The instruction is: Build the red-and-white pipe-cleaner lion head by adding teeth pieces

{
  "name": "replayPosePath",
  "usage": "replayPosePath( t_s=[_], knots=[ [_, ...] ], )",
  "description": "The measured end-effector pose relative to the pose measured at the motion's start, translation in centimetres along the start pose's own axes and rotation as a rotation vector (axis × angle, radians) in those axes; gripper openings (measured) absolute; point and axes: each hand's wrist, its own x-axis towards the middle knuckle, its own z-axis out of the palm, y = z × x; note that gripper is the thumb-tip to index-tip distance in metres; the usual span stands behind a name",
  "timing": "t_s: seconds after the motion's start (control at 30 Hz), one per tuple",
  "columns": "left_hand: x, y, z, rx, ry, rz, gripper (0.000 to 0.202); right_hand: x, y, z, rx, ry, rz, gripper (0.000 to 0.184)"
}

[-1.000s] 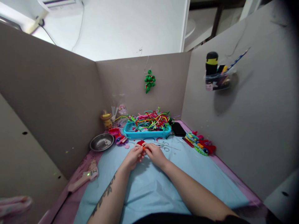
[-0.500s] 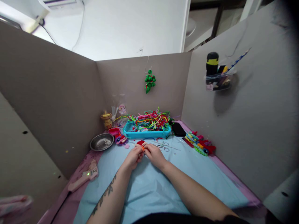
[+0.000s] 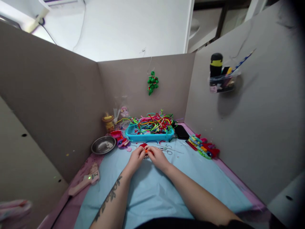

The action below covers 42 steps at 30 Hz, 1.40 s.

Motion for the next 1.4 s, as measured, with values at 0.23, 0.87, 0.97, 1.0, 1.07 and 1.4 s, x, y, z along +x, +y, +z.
replayPosePath(
  t_s=[0.23, 0.87, 0.97, 1.0, 1.07, 1.4],
  knots=[
    [0.0, -0.2, -0.2, -0.053, -0.021, -0.021, 0.018, 0.0, -0.6, -0.4, -0.042, -0.027, -0.087, 0.022],
    [-0.3, -3.1, -0.6, 0.220, 0.338, -0.373, 0.037, 0.8, 3.5, 1.3, -0.022, 0.100, 0.168, 0.014],
    [0.5, -3.6, -0.3, -0.074, 0.315, -0.434, 0.040, 1.0, 4.0, 1.7, 0.077, 0.116, 0.217, 0.012],
    [0.8, -3.6, -0.3, -0.133, 0.309, -0.441, 0.039, 1.1, 4.1, 1.7, 0.119, 0.117, 0.234, 0.012],
    [1.2, -3.6, -0.3, -0.224, 0.291, -0.443, 0.032, 1.2, 4.3, 1.6, 0.227, 0.117, 0.293, 0.013],
    [1.1, -2.1, -0.6, -0.950, 0.157, -0.630, 0.014, 1.2, 3.9, 1.2, 0.403, 0.097, 0.361, 0.023]
  ],
)
